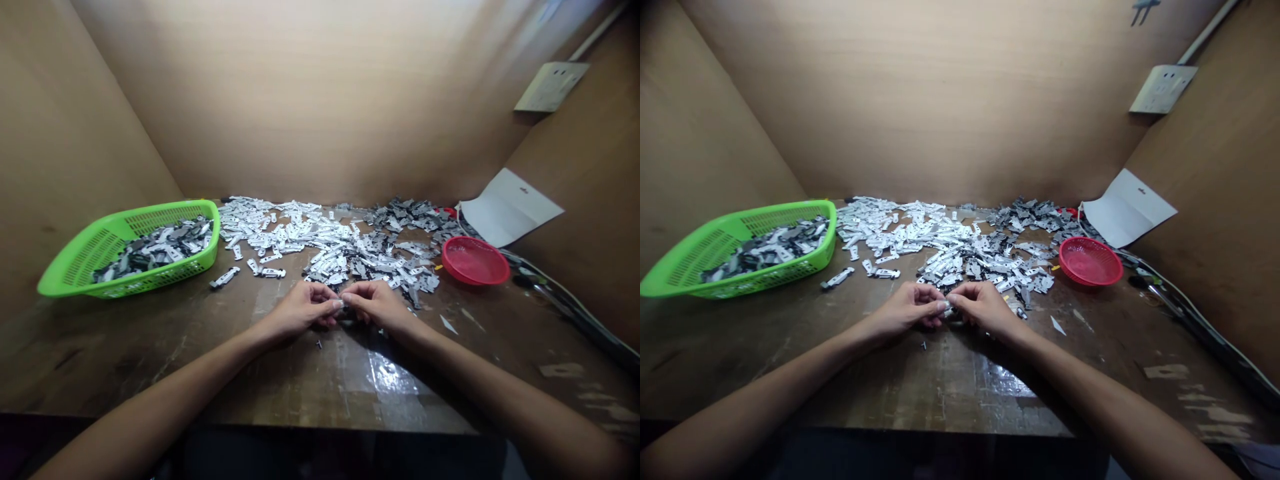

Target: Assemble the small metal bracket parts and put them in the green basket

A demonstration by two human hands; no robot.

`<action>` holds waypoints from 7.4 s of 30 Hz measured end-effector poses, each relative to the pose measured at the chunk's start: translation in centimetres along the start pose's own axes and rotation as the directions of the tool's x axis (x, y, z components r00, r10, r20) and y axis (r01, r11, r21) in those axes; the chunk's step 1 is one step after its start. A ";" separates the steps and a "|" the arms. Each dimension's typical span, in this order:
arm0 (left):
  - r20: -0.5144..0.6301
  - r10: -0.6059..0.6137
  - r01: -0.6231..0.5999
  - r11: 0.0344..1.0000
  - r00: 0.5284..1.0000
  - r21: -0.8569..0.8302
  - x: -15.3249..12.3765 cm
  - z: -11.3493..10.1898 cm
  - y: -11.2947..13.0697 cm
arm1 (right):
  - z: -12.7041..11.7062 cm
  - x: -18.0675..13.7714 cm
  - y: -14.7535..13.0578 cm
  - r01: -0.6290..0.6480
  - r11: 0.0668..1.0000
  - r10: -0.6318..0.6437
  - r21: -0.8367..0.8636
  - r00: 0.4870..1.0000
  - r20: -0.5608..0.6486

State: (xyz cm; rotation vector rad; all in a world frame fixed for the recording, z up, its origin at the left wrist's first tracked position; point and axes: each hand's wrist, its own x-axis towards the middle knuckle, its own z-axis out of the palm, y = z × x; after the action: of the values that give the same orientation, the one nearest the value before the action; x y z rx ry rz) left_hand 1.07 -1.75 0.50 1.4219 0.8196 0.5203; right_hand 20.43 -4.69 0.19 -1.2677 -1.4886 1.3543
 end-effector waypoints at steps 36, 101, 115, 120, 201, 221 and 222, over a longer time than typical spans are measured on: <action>-0.365 0.441 0.326 0.165 0.820 0.931 -0.2 -9.1 1.8 | -10.4 2.7 1.7 -0.106 0.246 -0.306 -0.963 0.935 -0.181; -0.112 -0.175 0.154 0.972 0.978 -0.179 1.0 -1.5 -0.9 | -3.4 1.7 0.6 0.272 0.927 -0.272 -0.259 0.962 0.034; -0.130 -0.187 0.162 0.970 0.974 -0.182 1.1 -1.6 -0.9 | -3.0 1.0 0.1 0.416 0.774 -0.401 -0.478 0.906 0.138; -0.125 -0.174 0.152 0.974 0.977 -0.171 1.2 -1.7 -1.0 | -2.8 0.9 -0.1 0.404 0.780 -0.391 -0.477 0.911 0.133; -0.044 -0.195 0.188 0.972 0.980 -0.141 0.8 -1.9 -1.0 | -3.1 5.8 0.0 0.224 0.310 -0.414 -0.924 0.907 0.081; -0.029 -0.199 0.197 0.978 0.980 -0.068 0.5 -1.7 -0.4 | -6.1 2.8 0.8 0.044 0.214 -0.390 -0.976 0.920 -0.044; -0.032 -0.201 0.198 0.978 0.979 -0.070 0.5 -1.7 -0.3 | -6.3 2.8 0.8 0.016 0.208 -0.392 -0.978 0.918 -0.068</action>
State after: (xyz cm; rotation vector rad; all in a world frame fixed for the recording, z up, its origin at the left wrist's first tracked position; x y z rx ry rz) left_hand 0.05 -0.32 0.14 1.2561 0.9568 0.4186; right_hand 25.92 -0.51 0.16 -1.7598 -2.2461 -0.2309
